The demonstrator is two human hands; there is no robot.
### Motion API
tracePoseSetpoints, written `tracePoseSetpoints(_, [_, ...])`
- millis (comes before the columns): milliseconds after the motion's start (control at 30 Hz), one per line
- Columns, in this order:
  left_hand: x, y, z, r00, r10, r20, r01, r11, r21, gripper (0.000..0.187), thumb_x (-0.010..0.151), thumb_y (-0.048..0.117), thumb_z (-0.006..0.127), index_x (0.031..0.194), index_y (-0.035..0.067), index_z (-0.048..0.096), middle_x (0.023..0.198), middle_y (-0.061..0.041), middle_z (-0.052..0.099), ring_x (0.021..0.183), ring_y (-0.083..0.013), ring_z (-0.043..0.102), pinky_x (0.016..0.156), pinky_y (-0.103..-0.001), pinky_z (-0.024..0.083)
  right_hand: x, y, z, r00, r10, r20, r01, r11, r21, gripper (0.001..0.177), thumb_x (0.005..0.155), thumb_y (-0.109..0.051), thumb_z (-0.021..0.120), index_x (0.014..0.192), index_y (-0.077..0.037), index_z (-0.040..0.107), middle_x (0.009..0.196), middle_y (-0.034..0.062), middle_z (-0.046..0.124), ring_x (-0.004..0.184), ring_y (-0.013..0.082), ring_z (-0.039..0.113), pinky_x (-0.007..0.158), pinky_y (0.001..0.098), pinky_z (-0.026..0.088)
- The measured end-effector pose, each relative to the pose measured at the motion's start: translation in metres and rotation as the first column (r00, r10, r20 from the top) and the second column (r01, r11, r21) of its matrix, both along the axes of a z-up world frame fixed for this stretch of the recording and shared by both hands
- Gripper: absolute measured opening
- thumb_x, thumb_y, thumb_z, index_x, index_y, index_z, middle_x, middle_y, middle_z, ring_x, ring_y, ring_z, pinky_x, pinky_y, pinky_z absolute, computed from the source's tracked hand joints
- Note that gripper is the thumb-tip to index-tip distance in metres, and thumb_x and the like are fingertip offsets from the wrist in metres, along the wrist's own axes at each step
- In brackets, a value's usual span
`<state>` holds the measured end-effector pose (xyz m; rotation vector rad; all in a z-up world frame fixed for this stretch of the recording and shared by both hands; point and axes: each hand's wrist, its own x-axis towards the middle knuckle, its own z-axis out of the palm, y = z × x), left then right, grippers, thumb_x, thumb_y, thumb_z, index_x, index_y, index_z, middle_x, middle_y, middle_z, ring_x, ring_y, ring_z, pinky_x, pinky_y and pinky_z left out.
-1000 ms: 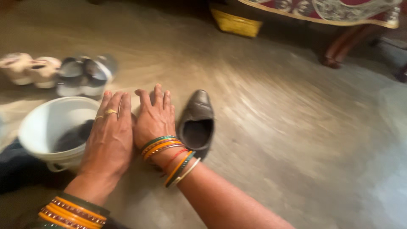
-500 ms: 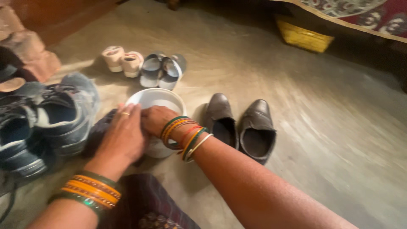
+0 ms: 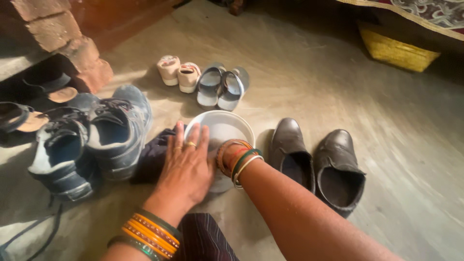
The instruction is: The person sits on the floor and wipes several pairs of shoes with a cloth, dipping the cloth into a bucket of water between shoes. They handle loafers and sneakers, wiping the uppers and sides, then place the cleaned shoes back on a wooden shelf.
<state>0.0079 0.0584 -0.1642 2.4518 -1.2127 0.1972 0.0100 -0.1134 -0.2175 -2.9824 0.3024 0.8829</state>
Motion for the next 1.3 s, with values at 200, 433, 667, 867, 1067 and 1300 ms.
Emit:
tracePoseSetpoints(200, [-0.002, -0.004, 0.004, 0.998, -0.012, 0.054, 0.012, 1.0, -0.012, 0.066, 0.089, 0.017, 0.048, 0.152, 0.004, 0.036, 0.162, -0.024, 0.03, 0.15, -0.05, 0.009, 0.12, -0.06, 0.009, 0.023, 0.018, -0.006, 0.991, 0.101, 0.087, -0.119, 0.966, 0.229, 0.038, 0.086, -0.031, 0.064, 0.12, -0.016, 0.073, 0.122, 0.016, 0.071, 0.115, 0.0343, 0.067, 0.099, 0.0439, 0.052])
tracePoseSetpoints(433, [-0.002, -0.02, 0.019, 0.984, -0.03, -0.174, 0.012, 0.994, -0.109, 0.046, 0.094, 0.004, 0.043, 0.138, 0.002, 0.056, 0.14, -0.019, 0.058, 0.132, -0.0369, 0.053, 0.112, -0.043, 0.041, 0.009, 0.005, -0.011, 0.992, 0.087, 0.087, -0.107, 0.961, 0.257, 0.039, 0.086, -0.032, 0.066, 0.121, -0.015, 0.072, 0.122, 0.0163, 0.072, 0.115, 0.0342, 0.067, 0.098, 0.0437, 0.052])
tracePoseSetpoints(667, [0.013, -0.022, -0.01, 0.994, -0.111, 0.01, 0.11, 0.954, -0.281, 0.043, 0.094, 0.005, 0.045, 0.133, -0.004, 0.058, 0.138, -0.028, 0.057, 0.131, -0.0413, 0.052, 0.111, -0.046, 0.039, 0.006, -0.004, -0.014, 0.992, 0.071, 0.106, -0.096, 0.962, 0.255, 0.04, 0.086, -0.034, 0.067, 0.121, -0.014, 0.072, 0.122, 0.0166, 0.072, 0.116, 0.0341, 0.067, 0.098, 0.0436, 0.052])
tracePoseSetpoints(867, [0.034, -0.041, 0.005, 0.957, 0.029, -0.29, -0.121, 0.945, -0.305, 0.046, 0.093, 0.021, 0.043, 0.128, -0.002, 0.063, 0.135, -0.028, 0.061, 0.131, -0.0428, 0.053, 0.11, -0.047, 0.041, 0.009, 0.001, 0.01, 0.928, 0.049, 0.369, -0.169, 0.938, 0.302, 0.041, 0.086, -0.035, 0.068, 0.121, -0.014, 0.072, 0.123, 0.0168, 0.072, 0.116, 0.0341, 0.067, 0.098, 0.0434, 0.052])
tracePoseSetpoints(1067, [0.057, -0.063, 0.011, 0.682, 0.206, -0.702, -0.409, 0.903, -0.133, 0.073, 0.103, 0.062, 0.029, 0.124, 0.005, 0.069, 0.128, -0.03, 0.064, 0.128, -0.0459, 0.055, 0.107, -0.049, 0.042, -0.023, -0.005, 0.082, 0.705, -0.533, 0.468, 0.116, 0.738, 0.665, 0.039, 0.084, -0.029, 0.065, 0.119, -0.012, 0.071, 0.107, 0.0181, 0.076, 0.103, 0.031, 0.071, 0.089, 0.0412, 0.054])
tracePoseSetpoints(1300, [0.04, -0.066, 0.03, 0.048, -0.095, -0.994, -0.696, 0.711, -0.102, 0.072, 0.096, 0.069, 0.031, 0.137, 0.016, 0.056, 0.129, -0.012, 0.065, 0.114, -0.034, 0.064, 0.1, -0.053, 0.047, -0.025, 0.001, 0.097, 0.438, -0.881, 0.177, -0.125, 0.136, 0.983, 0.045, 0.086, -0.029, 0.062, 0.112, 0.006, 0.07, 0.094, 0.0107, 0.069, 0.088, 0.0209, 0.061, 0.08, 0.0363, 0.05])
